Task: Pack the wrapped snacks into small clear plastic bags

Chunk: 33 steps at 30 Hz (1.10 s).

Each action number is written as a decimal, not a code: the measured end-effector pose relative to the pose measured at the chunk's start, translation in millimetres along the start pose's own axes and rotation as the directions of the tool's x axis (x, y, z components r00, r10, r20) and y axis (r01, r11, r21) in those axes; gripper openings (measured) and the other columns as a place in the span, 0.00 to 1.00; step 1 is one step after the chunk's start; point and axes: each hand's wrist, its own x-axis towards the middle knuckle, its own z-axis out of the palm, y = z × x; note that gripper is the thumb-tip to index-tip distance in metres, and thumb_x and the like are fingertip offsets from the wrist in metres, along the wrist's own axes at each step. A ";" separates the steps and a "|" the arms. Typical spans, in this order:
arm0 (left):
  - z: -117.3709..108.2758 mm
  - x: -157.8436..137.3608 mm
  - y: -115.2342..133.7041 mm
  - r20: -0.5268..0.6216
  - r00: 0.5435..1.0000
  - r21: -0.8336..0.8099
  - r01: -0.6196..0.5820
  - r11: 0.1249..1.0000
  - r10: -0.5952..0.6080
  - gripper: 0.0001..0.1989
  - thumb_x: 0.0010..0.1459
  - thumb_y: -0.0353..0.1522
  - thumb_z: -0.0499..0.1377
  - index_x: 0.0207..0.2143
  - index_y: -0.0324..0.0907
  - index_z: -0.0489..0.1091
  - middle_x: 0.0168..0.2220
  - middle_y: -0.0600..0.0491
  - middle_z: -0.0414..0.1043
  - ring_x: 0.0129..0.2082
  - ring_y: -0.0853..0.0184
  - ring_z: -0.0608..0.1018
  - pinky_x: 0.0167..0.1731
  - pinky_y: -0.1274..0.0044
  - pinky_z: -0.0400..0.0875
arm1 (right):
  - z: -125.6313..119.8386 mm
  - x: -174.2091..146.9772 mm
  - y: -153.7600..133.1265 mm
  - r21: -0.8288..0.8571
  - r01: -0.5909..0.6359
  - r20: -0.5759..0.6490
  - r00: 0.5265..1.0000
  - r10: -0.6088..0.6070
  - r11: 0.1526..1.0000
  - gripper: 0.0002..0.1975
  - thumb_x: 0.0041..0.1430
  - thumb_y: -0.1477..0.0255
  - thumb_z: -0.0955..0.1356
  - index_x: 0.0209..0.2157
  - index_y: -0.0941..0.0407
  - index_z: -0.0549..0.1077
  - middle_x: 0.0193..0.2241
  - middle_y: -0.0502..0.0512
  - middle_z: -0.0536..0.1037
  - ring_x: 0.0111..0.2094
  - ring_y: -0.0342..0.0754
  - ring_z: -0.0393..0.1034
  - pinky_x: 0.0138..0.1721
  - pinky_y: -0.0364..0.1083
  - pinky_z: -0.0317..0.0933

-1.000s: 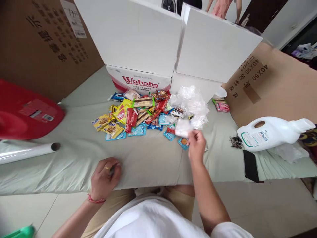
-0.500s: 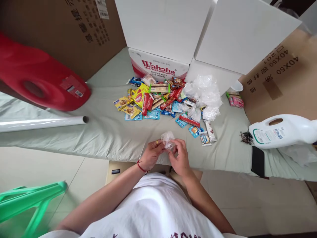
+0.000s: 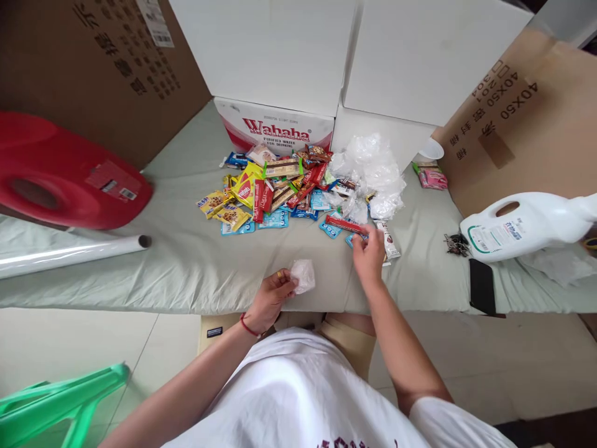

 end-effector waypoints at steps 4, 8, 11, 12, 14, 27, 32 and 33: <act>-10.3 -13.9 -4.6 0.018 1.000 0.020 0.014 1.000 -0.014 0.16 0.45 0.42 0.72 0.27 0.41 0.73 0.26 0.56 0.71 0.26 0.71 0.69 0.30 0.78 0.65 | 20.6 68.3 8.5 -0.217 -0.006 0.031 0.999 0.013 0.976 0.42 0.56 0.50 0.72 0.65 0.57 0.61 0.59 0.73 0.66 0.54 0.63 0.68 0.52 0.57 0.66; -21.7 -26.6 -8.1 -0.025 0.998 0.009 0.055 0.998 -0.055 0.18 0.44 0.43 0.73 0.27 0.41 0.71 0.26 0.56 0.69 0.25 0.71 0.69 0.28 0.77 0.64 | 54.2 109.9 9.7 -0.353 0.049 0.225 0.974 0.034 0.934 0.32 0.59 0.53 0.72 0.58 0.58 0.68 0.53 0.71 0.70 0.51 0.66 0.70 0.53 0.60 0.65; -31.4 -36.7 -9.5 -0.065 0.996 0.023 0.063 0.998 -0.061 0.20 0.44 0.44 0.74 0.28 0.41 0.71 0.25 0.57 0.68 0.25 0.72 0.69 0.28 0.77 0.64 | 66.1 140.0 11.2 -0.396 0.048 0.182 0.983 0.027 0.917 0.17 0.66 0.65 0.65 0.51 0.59 0.73 0.53 0.71 0.69 0.48 0.63 0.71 0.54 0.60 0.64; -34.7 -40.1 -9.8 -0.080 0.995 0.026 0.058 0.998 -0.056 0.21 0.43 0.44 0.74 0.29 0.41 0.71 0.26 0.57 0.69 0.26 0.72 0.69 0.29 0.77 0.65 | 67.9 150.2 12.3 -0.399 0.039 0.138 0.990 0.018 0.916 0.17 0.66 0.68 0.63 0.51 0.60 0.73 0.55 0.72 0.68 0.48 0.62 0.71 0.54 0.59 0.63; -40.6 -46.1 -9.8 -0.112 0.993 0.015 0.042 0.999 -0.040 0.22 0.43 0.43 0.75 0.34 0.41 0.72 0.28 0.56 0.71 0.27 0.71 0.70 0.30 0.77 0.66 | 71.1 168.3 15.3 -0.399 0.038 0.111 0.994 0.007 0.916 0.18 0.65 0.73 0.62 0.53 0.62 0.72 0.58 0.74 0.65 0.49 0.60 0.69 0.55 0.58 0.62; -45.7 -43.2 4.3 -0.127 0.992 -0.112 0.014 0.994 -0.028 0.18 0.43 0.41 0.75 0.31 0.41 0.75 0.28 0.55 0.73 0.28 0.70 0.71 0.31 0.76 0.65 | 25.9 148.3 -5.0 -0.304 0.179 0.277 0.956 -0.093 0.936 0.38 0.54 0.69 0.73 0.65 0.60 0.64 0.69 0.73 0.57 0.59 0.65 0.67 0.59 0.59 0.64; -28.2 -17.4 7.4 -0.234 0.971 -0.147 -0.080 0.986 0.044 0.21 0.41 0.41 0.77 0.31 0.42 0.72 0.27 0.58 0.72 0.27 0.72 0.71 0.31 0.77 0.66 | 2.7 14.2 -46.9 0.075 0.134 0.134 0.981 -0.143 0.988 0.12 0.69 0.62 0.65 0.46 0.52 0.76 0.42 0.60 0.78 0.41 0.54 0.74 0.45 0.53 0.71; -24.1 -13.0 7.8 -0.230 0.972 -0.148 -0.081 0.986 0.046 0.21 0.41 0.42 0.77 0.31 0.42 0.72 0.27 0.58 0.72 0.27 0.72 0.71 0.32 0.77 0.67 | 6.8 -15.5 -52.9 0.193 0.107 0.285 0.945 -0.160 0.975 0.11 0.69 0.61 0.65 0.45 0.50 0.76 0.38 0.57 0.78 0.37 0.52 0.74 0.41 0.52 0.72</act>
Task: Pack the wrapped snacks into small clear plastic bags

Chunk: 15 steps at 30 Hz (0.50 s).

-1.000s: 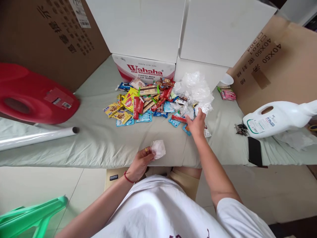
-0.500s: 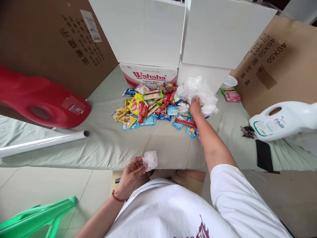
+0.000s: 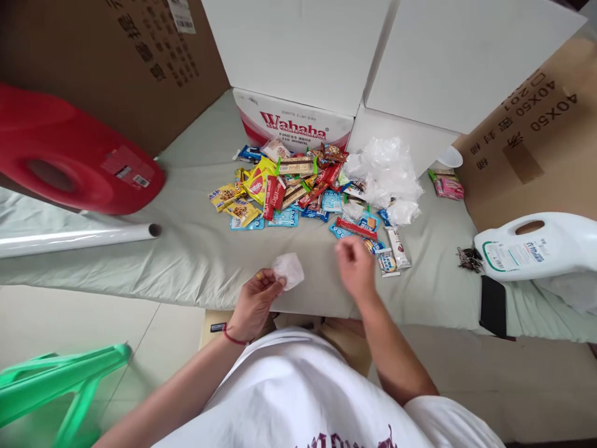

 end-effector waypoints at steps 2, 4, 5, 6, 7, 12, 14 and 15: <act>8.6 4.9 -1.4 0.038 0.999 0.000 0.012 1.000 -0.012 0.22 0.41 0.44 0.76 0.31 0.42 0.74 0.27 0.57 0.74 0.28 0.70 0.73 0.33 0.75 0.69 | 28.4 -42.1 -9.8 0.171 -0.006 0.290 0.956 -0.045 0.985 0.11 0.64 0.61 0.71 0.46 0.48 0.77 0.40 0.55 0.79 0.39 0.51 0.74 0.39 0.50 0.72; 14.4 7.9 -3.5 0.088 0.995 0.005 0.038 0.999 -0.038 0.21 0.42 0.45 0.76 0.32 0.41 0.77 0.28 0.55 0.76 0.29 0.69 0.75 0.36 0.74 0.70 | 50.9 -66.9 -11.6 0.271 -0.091 0.358 0.934 -0.013 0.958 0.11 0.63 0.62 0.72 0.46 0.48 0.78 0.40 0.54 0.79 0.39 0.51 0.75 0.39 0.49 0.73; 16.1 8.8 -4.8 0.106 0.993 0.003 0.053 0.999 -0.053 0.21 0.42 0.45 0.76 0.31 0.41 0.78 0.28 0.54 0.76 0.30 0.68 0.75 0.36 0.74 0.70 | 58.6 -73.2 -10.2 0.318 -0.162 0.348 0.936 0.044 0.934 0.10 0.63 0.61 0.72 0.44 0.49 0.78 0.39 0.54 0.79 0.38 0.50 0.75 0.38 0.49 0.73; 17.3 9.4 -6.2 0.116 0.991 0.000 0.067 0.998 -0.067 0.20 0.42 0.45 0.76 0.31 0.41 0.78 0.28 0.54 0.76 0.30 0.68 0.75 0.36 0.74 0.70 | 63.7 -76.3 -7.9 0.370 -0.245 0.342 0.933 0.114 0.896 0.10 0.63 0.60 0.72 0.43 0.49 0.78 0.38 0.54 0.79 0.37 0.49 0.75 0.36 0.48 0.73; 18.0 9.9 -7.7 0.121 0.990 -0.005 0.079 0.997 -0.077 0.20 0.42 0.45 0.76 0.31 0.41 0.78 0.27 0.54 0.76 0.29 0.68 0.75 0.34 0.75 0.70 | 66.5 -77.1 -4.9 0.422 -0.327 0.349 0.919 0.181 0.846 0.11 0.62 0.59 0.72 0.41 0.50 0.78 0.36 0.53 0.79 0.35 0.49 0.75 0.35 0.48 0.72; 19.7 8.8 -12.2 0.114 0.987 -0.014 0.113 0.993 -0.111 0.21 0.40 0.46 0.77 0.28 0.40 0.77 0.23 0.55 0.74 0.25 0.71 0.72 0.28 0.77 0.64 | 62.8 -72.2 10.6 0.563 -0.520 0.380 0.853 0.358 0.642 0.16 0.53 0.56 0.77 0.32 0.53 0.76 0.28 0.49 0.77 0.27 0.44 0.69 0.28 0.44 0.68; 20.2 7.5 -10.6 0.115 0.986 -0.026 0.124 0.992 -0.121 0.23 0.40 0.47 0.77 0.27 0.40 0.76 0.25 0.54 0.75 0.25 0.72 0.72 0.27 0.78 0.64 | 58.9 -71.9 14.7 0.584 -0.509 0.337 0.861 0.382 0.633 0.17 0.51 0.56 0.78 0.32 0.53 0.76 0.27 0.48 0.75 0.26 0.43 0.67 0.27 0.43 0.66; 20.4 6.9 -9.0 0.120 0.984 -0.034 0.137 0.990 -0.132 0.24 0.40 0.49 0.76 0.27 0.40 0.75 0.27 0.53 0.76 0.25 0.72 0.72 0.27 0.78 0.64 | 56.8 -72.3 16.0 0.583 -0.487 0.314 0.873 0.372 0.650 0.16 0.53 0.56 0.77 0.33 0.53 0.76 0.27 0.48 0.75 0.27 0.43 0.67 0.28 0.43 0.66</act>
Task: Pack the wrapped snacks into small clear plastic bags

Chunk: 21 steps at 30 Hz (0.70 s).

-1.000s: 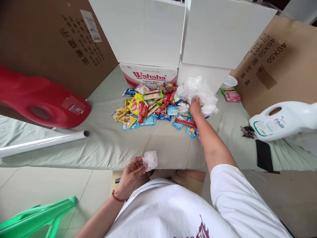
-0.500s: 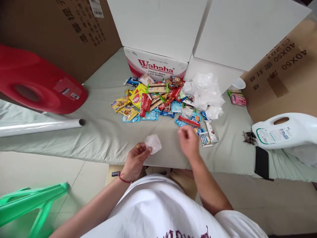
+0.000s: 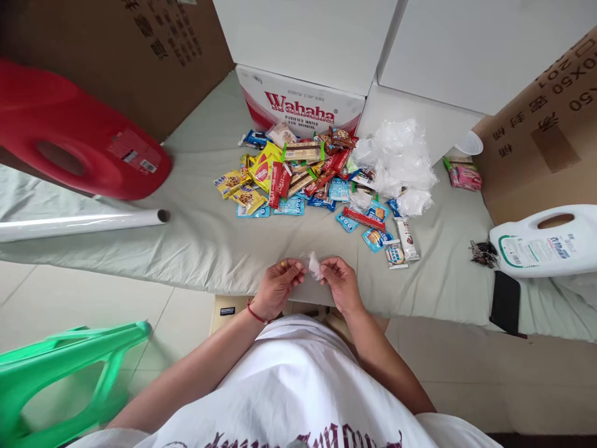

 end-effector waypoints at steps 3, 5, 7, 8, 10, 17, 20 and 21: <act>1.0 -1.0 6.7 0.046 0.996 -0.019 0.074 0.997 -0.073 0.28 0.46 0.56 0.71 0.29 0.39 0.76 0.30 0.51 0.77 0.27 0.70 0.75 0.25 0.78 0.65 | -6.6 -3.5 -3.2 -0.134 0.161 0.063 0.986 -0.154 0.978 0.11 0.61 0.59 0.74 0.36 0.52 0.78 0.31 0.49 0.76 0.30 0.44 0.69 0.33 0.44 0.66; 1.8 0.0 10.9 0.064 0.993 -0.020 0.106 0.994 -0.104 0.28 0.48 0.56 0.68 0.30 0.39 0.76 0.30 0.51 0.76 0.27 0.69 0.75 0.24 0.78 0.64 | -10.5 -6.4 -6.4 -0.246 0.305 0.161 0.949 -0.271 0.920 0.07 0.65 0.62 0.71 0.39 0.50 0.80 0.35 0.52 0.77 0.35 0.46 0.71 0.38 0.46 0.67; 3.1 1.6 13.2 0.058 0.995 -0.006 0.084 0.996 -0.084 0.24 0.46 0.51 0.72 0.29 0.39 0.75 0.27 0.53 0.74 0.26 0.70 0.74 0.24 0.78 0.62 | -13.8 -8.6 -8.9 -0.320 0.410 0.246 0.906 -0.343 0.854 0.07 0.68 0.64 0.69 0.41 0.49 0.81 0.38 0.53 0.77 0.39 0.47 0.73 0.42 0.47 0.67; 4.0 2.3 13.4 0.054 0.997 0.007 0.064 0.998 -0.064 0.22 0.43 0.48 0.73 0.29 0.40 0.75 0.26 0.54 0.73 0.25 0.71 0.72 0.25 0.78 0.62 | -15.1 -9.4 -9.6 -0.342 0.437 0.269 0.894 -0.359 0.832 0.08 0.69 0.64 0.68 0.42 0.48 0.81 0.39 0.54 0.77 0.40 0.48 0.73 0.43 0.48 0.68; 6.4 2.5 11.7 0.051 0.999 0.047 0.013 0.999 -0.015 0.19 0.42 0.43 0.74 0.29 0.40 0.75 0.23 0.56 0.71 0.24 0.72 0.70 0.26 0.78 0.61 | -16.1 -10.4 -10.1 -0.362 0.442 0.276 0.892 -0.358 0.821 0.10 0.70 0.63 0.67 0.44 0.48 0.81 0.41 0.55 0.77 0.43 0.49 0.74 0.46 0.49 0.68; 15.5 -3.3 1.0 0.080 0.983 0.226 -0.177 0.958 0.163 0.12 0.50 0.39 0.69 0.31 0.41 0.76 0.25 0.57 0.72 0.27 0.71 0.69 0.32 0.76 0.63 | -4.7 -6.8 -10.6 -0.320 0.281 0.069 0.959 -0.274 0.905 0.12 0.63 0.57 0.73 0.38 0.51 0.79 0.37 0.54 0.77 0.40 0.49 0.72 0.43 0.47 0.66; 12.7 -1.4 4.3 -0.013 0.983 0.194 -0.179 0.965 0.185 0.08 0.50 0.37 0.67 0.29 0.42 0.74 0.27 0.57 0.72 0.29 0.70 0.71 0.33 0.76 0.64 | -7.4 -1.4 -14.1 -0.117 0.109 -0.036 0.993 -0.113 0.987 0.15 0.59 0.55 0.74 0.35 0.52 0.78 0.31 0.50 0.76 0.34 0.46 0.69 0.38 0.46 0.65; 11.1 -0.5 6.4 -0.044 0.984 0.155 -0.162 0.975 0.170 0.07 0.50 0.36 0.66 0.29 0.43 0.73 0.29 0.56 0.73 0.31 0.69 0.72 0.34 0.77 0.65 | -9.9 0.1 -15.8 -0.047 0.050 -0.042 0.998 -0.052 0.998 0.16 0.56 0.54 0.76 0.34 0.52 0.78 0.29 0.49 0.75 0.32 0.45 0.68 0.36 0.45 0.65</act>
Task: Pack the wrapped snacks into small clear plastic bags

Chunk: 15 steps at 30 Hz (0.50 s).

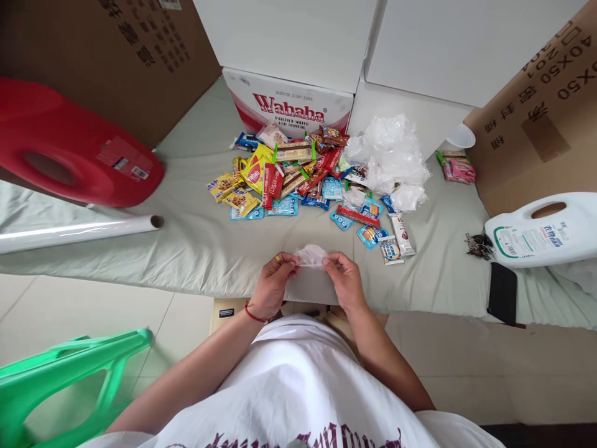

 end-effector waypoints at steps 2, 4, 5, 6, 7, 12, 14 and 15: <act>-3.3 2.6 3.4 -0.025 0.998 -0.101 0.055 0.993 -0.057 0.07 0.48 0.35 0.66 0.27 0.43 0.72 0.32 0.55 0.75 0.34 0.69 0.75 0.36 0.77 0.67 | -5.4 2.3 -2.8 0.089 -0.094 0.018 0.996 0.092 0.992 0.18 0.51 0.54 0.78 0.31 0.53 0.78 0.26 0.48 0.73 0.28 0.43 0.65 0.31 0.43 0.63; -5.2 4.5 5.6 -0.021 0.994 -0.190 0.103 0.976 -0.109 0.08 0.47 0.35 0.66 0.27 0.43 0.71 0.34 0.55 0.76 0.36 0.68 0.77 0.39 0.76 0.70 | -9.6 2.4 -4.4 0.129 -0.150 0.039 0.989 0.146 0.980 0.19 0.48 0.55 0.80 0.28 0.54 0.77 0.23 0.46 0.70 0.26 0.42 0.62 0.26 0.42 0.59; -5.6 5.3 6.0 -0.017 0.992 -0.219 0.120 0.968 -0.127 0.09 0.47 0.36 0.66 0.27 0.43 0.70 0.34 0.55 0.75 0.35 0.68 0.77 0.39 0.76 0.71 | -10.9 1.7 -4.5 0.139 -0.166 0.047 0.986 0.161 0.976 0.19 0.47 0.55 0.80 0.27 0.54 0.76 0.22 0.46 0.69 0.25 0.42 0.61 0.24 0.41 0.58; -5.8 6.0 5.9 -0.013 0.989 -0.243 0.137 0.960 -0.145 0.10 0.46 0.36 0.67 0.27 0.43 0.69 0.33 0.56 0.75 0.34 0.69 0.77 0.39 0.75 0.73 | -11.8 0.6 -4.2 0.147 -0.179 0.059 0.983 0.172 0.973 0.19 0.47 0.55 0.80 0.27 0.54 0.76 0.22 0.46 0.68 0.24 0.41 0.60 0.23 0.41 0.57; -5.7 6.6 5.4 -0.006 0.987 -0.268 0.155 0.951 -0.163 0.10 0.46 0.36 0.67 0.28 0.43 0.69 0.33 0.56 0.75 0.33 0.69 0.78 0.39 0.74 0.74 | -12.4 -0.8 -3.4 0.153 -0.189 0.072 0.981 0.180 0.970 0.19 0.47 0.55 0.80 0.27 0.54 0.75 0.22 0.46 0.68 0.24 0.41 0.60 0.23 0.41 0.56; -3.7 5.9 3.4 0.020 0.976 -0.376 0.210 0.903 -0.218 0.14 0.45 0.36 0.70 0.28 0.43 0.67 0.32 0.56 0.76 0.34 0.66 0.81 0.41 0.70 0.78 | -10.8 -10.1 1.4 0.128 -0.091 0.088 0.993 0.080 0.988 0.18 0.52 0.54 0.78 0.37 0.51 0.77 0.31 0.50 0.73 0.33 0.45 0.67 0.32 0.43 0.67; -1.5 3.2 4.2 0.030 0.978 -0.389 0.202 0.899 -0.207 0.15 0.45 0.36 0.71 0.28 0.43 0.67 0.32 0.56 0.75 0.35 0.65 0.82 0.43 0.68 0.79 | -7.3 -12.8 2.4 0.043 -0.002 0.092 0.996 -0.002 0.999 0.28 0.46 0.58 0.82 0.48 0.49 0.77 0.44 0.54 0.76 0.45 0.49 0.69 0.40 0.45 0.70; -0.3 1.6 4.7 0.041 0.978 -0.390 0.202 0.898 -0.203 0.16 0.44 0.36 0.71 0.28 0.43 0.67 0.32 0.56 0.75 0.36 0.65 0.82 0.44 0.67 0.79 | -5.4 -13.3 2.8 -0.005 0.030 0.090 0.995 -0.030 1.000 0.33 0.43 0.59 0.83 0.51 0.48 0.76 0.49 0.55 0.75 0.48 0.50 0.69 0.42 0.46 0.70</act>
